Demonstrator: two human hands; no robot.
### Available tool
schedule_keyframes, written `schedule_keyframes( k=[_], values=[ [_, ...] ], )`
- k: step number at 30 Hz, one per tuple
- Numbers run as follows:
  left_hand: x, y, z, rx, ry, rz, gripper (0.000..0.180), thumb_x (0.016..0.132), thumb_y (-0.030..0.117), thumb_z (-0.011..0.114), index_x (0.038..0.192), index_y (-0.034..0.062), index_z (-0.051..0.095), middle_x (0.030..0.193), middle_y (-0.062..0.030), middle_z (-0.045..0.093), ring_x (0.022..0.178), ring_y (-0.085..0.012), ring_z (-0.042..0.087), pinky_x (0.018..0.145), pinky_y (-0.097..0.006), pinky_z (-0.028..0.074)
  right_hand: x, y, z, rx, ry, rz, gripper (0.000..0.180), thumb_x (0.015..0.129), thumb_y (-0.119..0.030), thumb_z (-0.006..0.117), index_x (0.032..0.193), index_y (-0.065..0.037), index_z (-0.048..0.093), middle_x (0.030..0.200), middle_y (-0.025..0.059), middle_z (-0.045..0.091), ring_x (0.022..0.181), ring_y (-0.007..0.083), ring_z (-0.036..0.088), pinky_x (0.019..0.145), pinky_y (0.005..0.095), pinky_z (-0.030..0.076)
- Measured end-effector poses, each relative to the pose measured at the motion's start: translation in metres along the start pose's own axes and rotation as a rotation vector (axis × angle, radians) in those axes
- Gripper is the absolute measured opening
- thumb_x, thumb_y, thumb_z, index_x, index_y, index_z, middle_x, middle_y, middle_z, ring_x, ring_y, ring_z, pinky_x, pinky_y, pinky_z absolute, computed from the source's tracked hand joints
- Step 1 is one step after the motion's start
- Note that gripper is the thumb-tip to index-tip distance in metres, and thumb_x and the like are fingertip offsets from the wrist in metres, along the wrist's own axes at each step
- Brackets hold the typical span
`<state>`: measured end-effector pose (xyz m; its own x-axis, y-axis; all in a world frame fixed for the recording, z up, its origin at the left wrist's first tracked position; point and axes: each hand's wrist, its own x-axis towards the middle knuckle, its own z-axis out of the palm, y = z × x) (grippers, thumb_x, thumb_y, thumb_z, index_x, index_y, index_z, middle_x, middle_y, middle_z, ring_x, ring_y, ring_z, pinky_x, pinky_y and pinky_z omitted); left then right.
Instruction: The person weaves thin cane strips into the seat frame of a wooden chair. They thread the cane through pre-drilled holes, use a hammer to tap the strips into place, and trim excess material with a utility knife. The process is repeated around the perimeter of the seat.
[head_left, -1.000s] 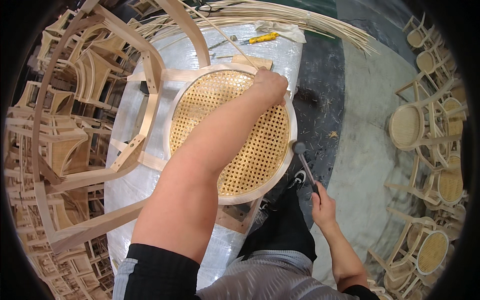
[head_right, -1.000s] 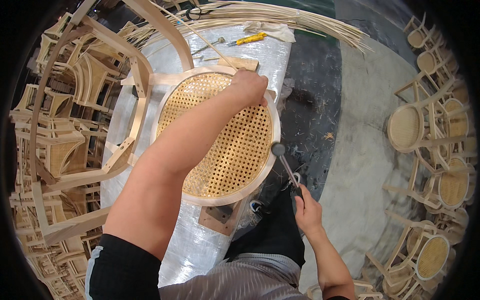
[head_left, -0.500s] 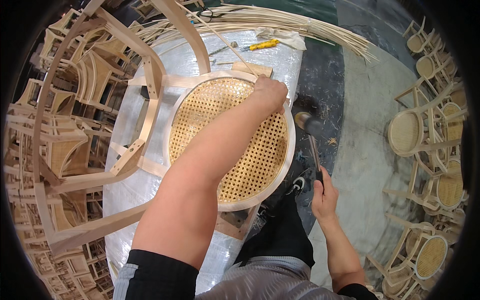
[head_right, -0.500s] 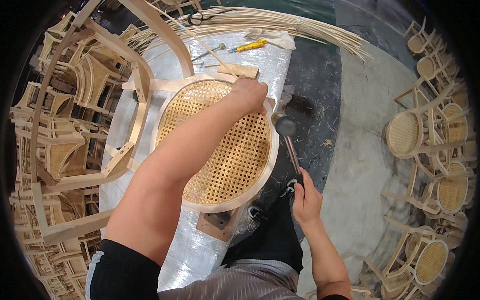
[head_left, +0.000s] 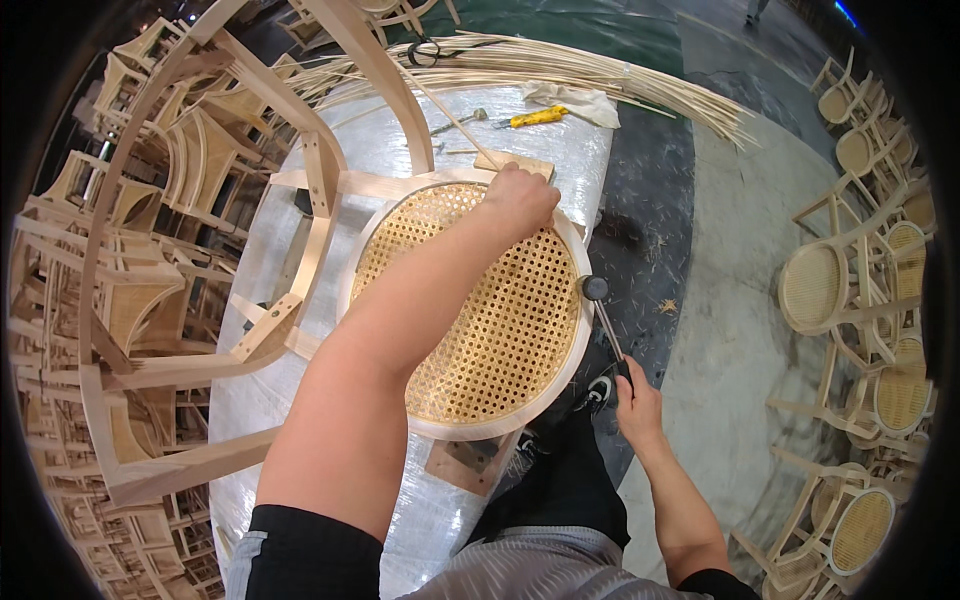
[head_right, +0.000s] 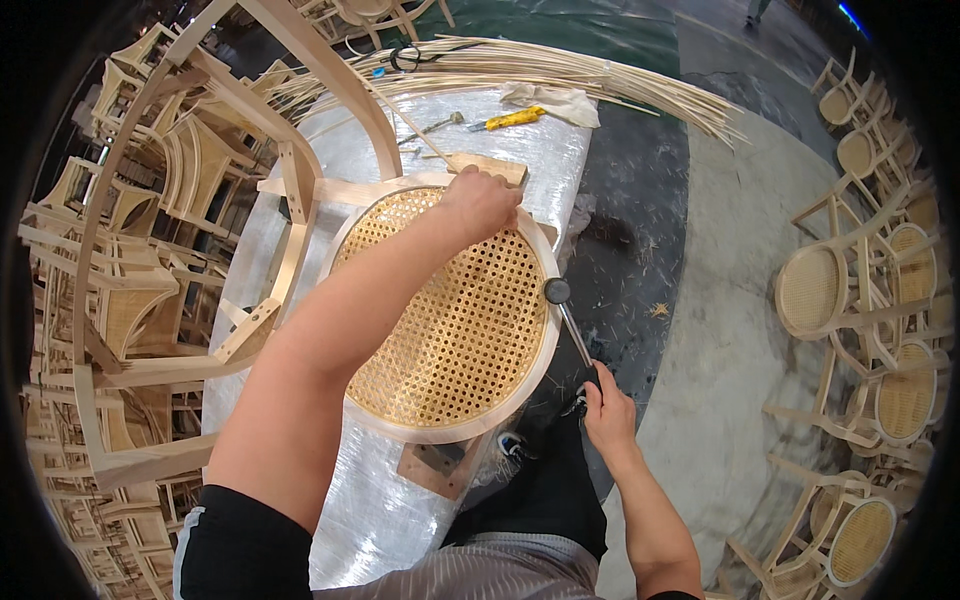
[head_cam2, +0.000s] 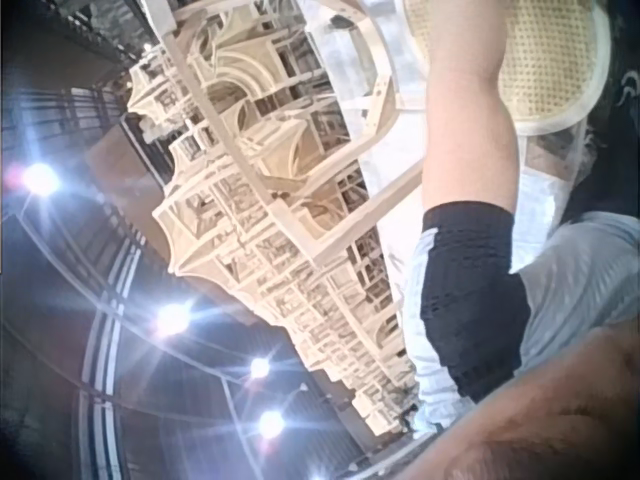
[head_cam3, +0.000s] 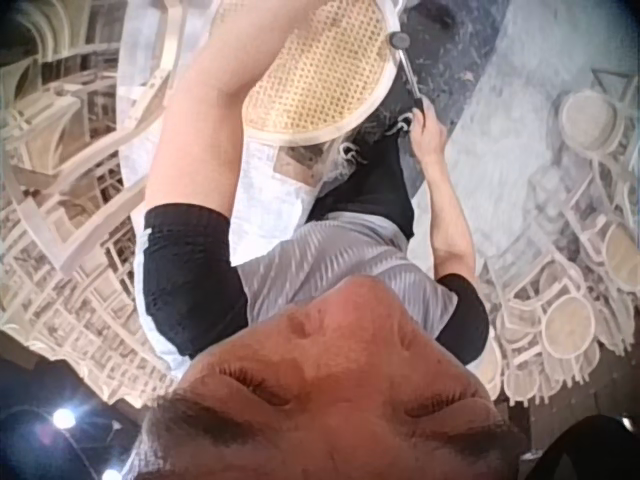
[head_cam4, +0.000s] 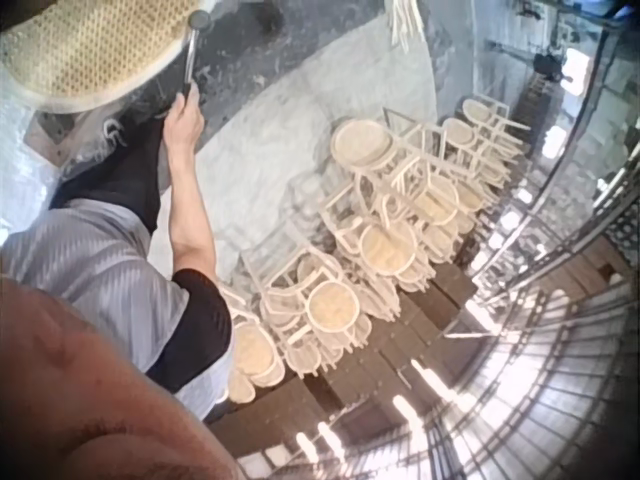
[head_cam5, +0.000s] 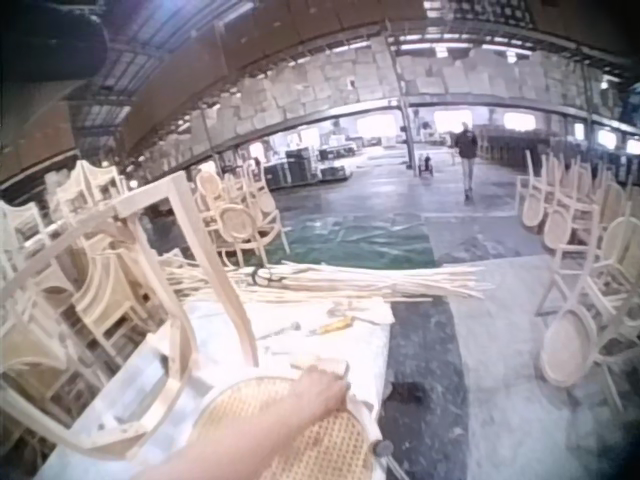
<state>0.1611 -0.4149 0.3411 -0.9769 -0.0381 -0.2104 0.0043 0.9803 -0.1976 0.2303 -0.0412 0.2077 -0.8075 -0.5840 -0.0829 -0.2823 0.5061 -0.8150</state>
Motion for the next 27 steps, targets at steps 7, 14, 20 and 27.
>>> schedule_keyframes(
  k=[7,14,20,27],
  values=[
    [0.006,-0.002,-0.005,-0.040,-0.047,-0.067,0.034,0.090,0.036,0.077,0.115,0.0122,0.074,0.109,-0.0106,0.076,0.101,-0.0286,0.075,0.091,-0.043,0.056,0.016,-0.033,0.001,0.056,0.204,-0.263,0.042,0.105,-0.019,0.060,0.144,-0.005,0.058,0.110,0.0251,0.075,0.100,0.0432,0.074,0.085,0.0443,0.058],
    [0.014,0.009,-0.022,0.014,-0.083,-0.003,0.023,0.090,0.028,0.076,0.106,0.0131,0.081,0.106,-0.0094,0.079,0.103,-0.0276,0.077,0.085,-0.042,0.059,0.028,-0.026,0.011,-0.089,-0.031,-0.007,0.040,0.106,-0.024,0.058,0.145,-0.013,0.057,0.094,0.0267,0.072,0.093,0.0486,0.070,0.079,0.0507,0.055],
    [0.011,0.022,-0.026,0.077,-0.045,-0.014,0.017,0.092,0.019,0.071,0.104,0.0145,0.082,0.106,-0.0091,0.080,0.101,-0.0244,0.078,0.077,-0.040,0.060,0.021,-0.030,0.015,0.023,0.001,-0.016,0.041,0.107,-0.021,0.058,0.146,-0.012,0.057,0.092,0.0264,0.072,0.090,0.0471,0.072,0.078,0.0493,0.055],
    [-0.007,0.020,0.007,0.104,0.151,-0.137,0.015,0.090,0.022,0.072,0.099,0.0119,0.078,0.100,-0.0086,0.075,0.090,-0.0242,0.077,0.071,-0.041,0.059,0.022,-0.026,0.026,-0.005,0.028,-0.028,0.041,0.106,-0.021,0.058,0.146,-0.010,0.057,0.089,0.0257,0.072,0.087,0.0462,0.073,0.077,0.0487,0.055]
  ],
)
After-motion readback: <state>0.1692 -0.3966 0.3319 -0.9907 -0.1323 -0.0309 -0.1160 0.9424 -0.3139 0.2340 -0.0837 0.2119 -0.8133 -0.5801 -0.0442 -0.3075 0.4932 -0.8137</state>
